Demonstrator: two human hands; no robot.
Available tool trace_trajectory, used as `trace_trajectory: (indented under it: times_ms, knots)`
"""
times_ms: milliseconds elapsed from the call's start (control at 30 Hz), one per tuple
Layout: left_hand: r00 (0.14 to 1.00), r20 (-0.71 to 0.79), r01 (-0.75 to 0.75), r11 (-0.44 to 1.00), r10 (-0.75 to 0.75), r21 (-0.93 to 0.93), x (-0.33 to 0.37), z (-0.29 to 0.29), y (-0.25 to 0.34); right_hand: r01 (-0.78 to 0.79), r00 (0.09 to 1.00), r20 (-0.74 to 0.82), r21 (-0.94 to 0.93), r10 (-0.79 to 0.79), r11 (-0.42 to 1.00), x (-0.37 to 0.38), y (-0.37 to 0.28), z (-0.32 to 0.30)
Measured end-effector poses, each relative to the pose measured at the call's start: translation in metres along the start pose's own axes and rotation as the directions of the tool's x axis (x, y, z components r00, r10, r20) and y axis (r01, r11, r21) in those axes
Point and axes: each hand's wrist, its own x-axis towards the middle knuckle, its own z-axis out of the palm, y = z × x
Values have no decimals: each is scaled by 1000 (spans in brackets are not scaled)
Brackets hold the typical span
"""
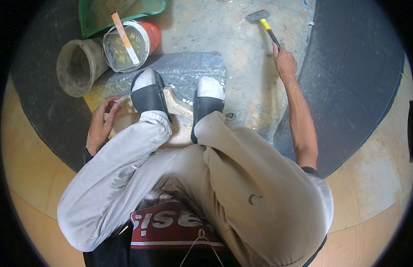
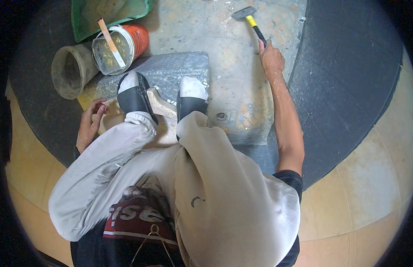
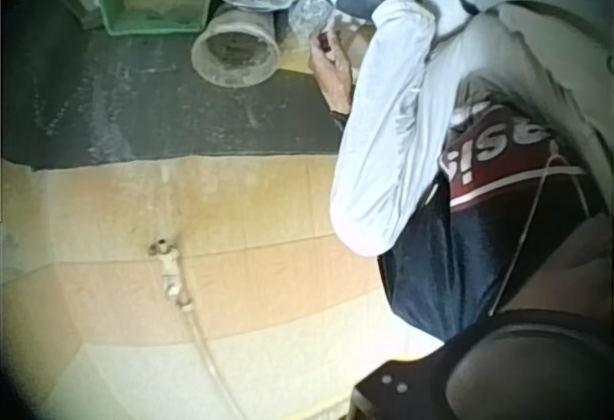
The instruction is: The person scrapes a tiled floor surface using a hammer and a long-handled scraper, clearing debris near a drain and using water from a bucket.
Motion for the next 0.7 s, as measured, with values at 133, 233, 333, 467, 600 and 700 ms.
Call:
trace_trajectory:
  times_ms: [133, 233, 333, 467, 600, 700]
  knots:
    - [1000, -8, -2, 1000, 2, -1, 0, 0, -5, 92, 996, 13, -54, -92, 994, -5, -5, 2]
    - [1000, -4, -11, 1000, 11, -7, 2, 2, -1, -9, 999, -37, 6, 10, 1000, -1, 3, 7]
    - [1000, -5, -7, 1000, 7, 3, 0, -1, -1, 50, 999, 10, -42, -49, 998, -7, -1, 13]
    - [999, -24, -38, 999, 38, 5, 0, 1, -3, -29, 1000, -3, 50, 30, 998, 0, 7, 14]
    - [1000, -11, -9, 1000, 9, 7, 0, 3, -4, 14, 999, 32, 21, -15, 1000, 1, 0, 9]
    - [1000, 8, 2, 1000, -2, 10, 0, -1, -4, -38, 999, 7, 81, 38, 996, 8, 0, 12]
